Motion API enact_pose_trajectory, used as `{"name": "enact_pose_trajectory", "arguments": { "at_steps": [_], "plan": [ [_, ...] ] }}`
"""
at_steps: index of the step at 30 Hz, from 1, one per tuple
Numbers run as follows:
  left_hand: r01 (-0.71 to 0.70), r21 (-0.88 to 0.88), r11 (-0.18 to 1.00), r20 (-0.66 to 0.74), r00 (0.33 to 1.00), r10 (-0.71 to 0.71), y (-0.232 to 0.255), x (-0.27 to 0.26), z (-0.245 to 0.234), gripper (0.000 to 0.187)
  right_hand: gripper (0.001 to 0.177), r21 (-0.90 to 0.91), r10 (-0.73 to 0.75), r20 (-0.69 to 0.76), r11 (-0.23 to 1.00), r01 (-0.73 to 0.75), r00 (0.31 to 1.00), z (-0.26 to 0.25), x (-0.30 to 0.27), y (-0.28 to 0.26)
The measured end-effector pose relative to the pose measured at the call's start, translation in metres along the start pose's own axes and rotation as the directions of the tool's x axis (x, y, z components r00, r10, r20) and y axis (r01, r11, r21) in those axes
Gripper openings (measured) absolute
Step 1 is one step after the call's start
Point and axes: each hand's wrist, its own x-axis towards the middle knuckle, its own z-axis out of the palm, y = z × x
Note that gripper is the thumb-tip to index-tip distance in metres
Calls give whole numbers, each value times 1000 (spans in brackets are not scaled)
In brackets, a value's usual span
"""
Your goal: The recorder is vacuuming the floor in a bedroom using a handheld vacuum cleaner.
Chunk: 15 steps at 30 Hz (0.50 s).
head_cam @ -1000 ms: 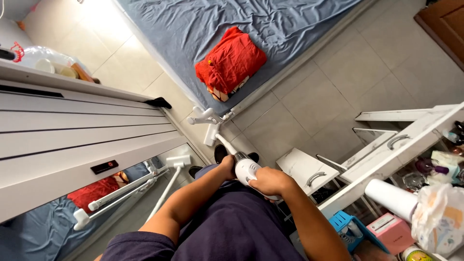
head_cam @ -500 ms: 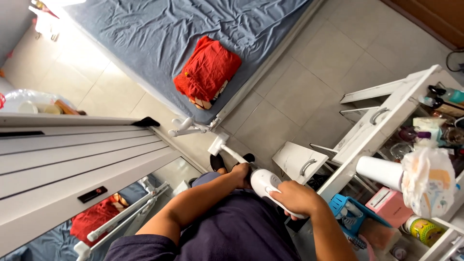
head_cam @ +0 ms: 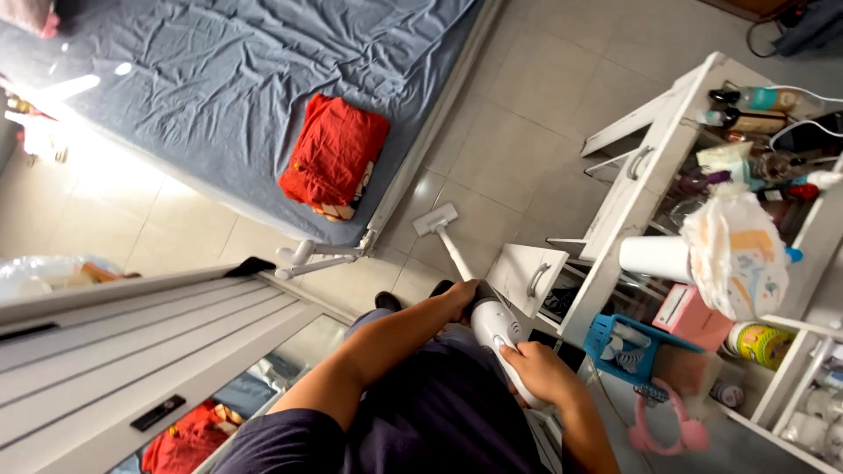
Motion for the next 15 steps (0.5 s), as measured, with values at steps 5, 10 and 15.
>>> {"name": "enact_pose_trajectory", "arguments": {
  "at_steps": [5, 10, 15],
  "plan": [
    [-41, 228, 973, -52, 997, 54, 7, -3, -11, 64, 52, 241, -10, -33, 970, 18, 999, 26, 25, 21],
    [-134, 405, 905, -65, 982, 175, 29, -48, -35, 57, 51, 452, -100, -101, 882, 135, 990, 68, 54, 29],
    [-489, 725, 485, 188, 818, 543, 49, -42, -80, 45, 51, 579, -171, -291, 752, 315, 942, 109, 125, 31]
  ]
}}
